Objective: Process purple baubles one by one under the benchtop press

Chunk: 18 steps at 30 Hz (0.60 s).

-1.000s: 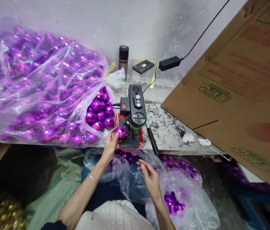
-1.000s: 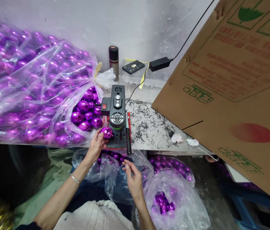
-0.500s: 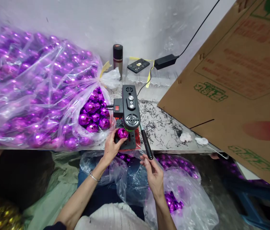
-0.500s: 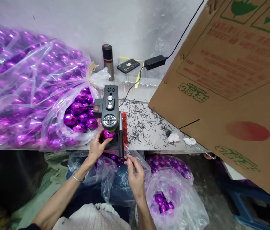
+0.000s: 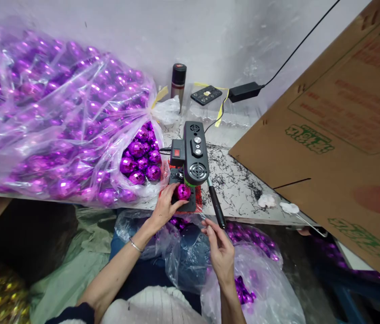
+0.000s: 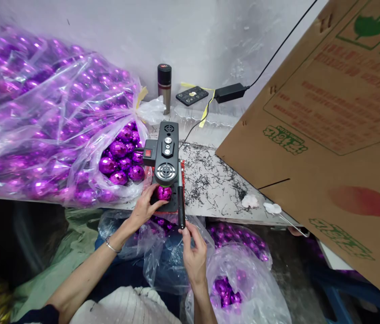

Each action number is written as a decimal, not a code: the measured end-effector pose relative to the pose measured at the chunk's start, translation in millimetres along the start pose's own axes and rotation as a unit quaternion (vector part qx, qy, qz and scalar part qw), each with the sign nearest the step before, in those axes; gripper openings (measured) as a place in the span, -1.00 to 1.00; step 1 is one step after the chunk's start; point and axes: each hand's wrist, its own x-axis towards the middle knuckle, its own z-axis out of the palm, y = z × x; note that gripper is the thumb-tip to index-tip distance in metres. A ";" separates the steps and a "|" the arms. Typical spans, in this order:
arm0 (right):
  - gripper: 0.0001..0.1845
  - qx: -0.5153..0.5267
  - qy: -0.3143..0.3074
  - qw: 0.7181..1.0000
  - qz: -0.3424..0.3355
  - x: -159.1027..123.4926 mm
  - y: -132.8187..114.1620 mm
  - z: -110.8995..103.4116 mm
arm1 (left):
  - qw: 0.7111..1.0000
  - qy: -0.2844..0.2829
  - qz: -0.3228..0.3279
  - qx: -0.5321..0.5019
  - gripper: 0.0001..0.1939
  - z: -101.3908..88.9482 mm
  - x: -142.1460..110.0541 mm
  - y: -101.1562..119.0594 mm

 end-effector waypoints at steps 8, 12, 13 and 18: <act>-0.55 -0.123 0.123 0.938 -0.299 41.1 -35.7 0.9 | 1.000 0.004 0.030 -0.003 -0.35 11.6 9.0 -13.5; -0.58 -0.157 0.106 0.872 -0.451 77.8 -67.8 13.3 | 1.000 0.006 0.030 -0.001 -0.36 10.9 6.7 -12.7; -0.64 -0.144 0.083 0.872 -0.461 84.6 -74.1 17.2 | 1.000 0.003 0.027 0.003 -0.36 10.6 6.3 -11.8; -0.63 -0.063 0.065 0.884 -0.458 95.2 -74.0 43.3 | 1.000 -0.006 0.014 0.002 -0.36 11.6 5.5 -9.1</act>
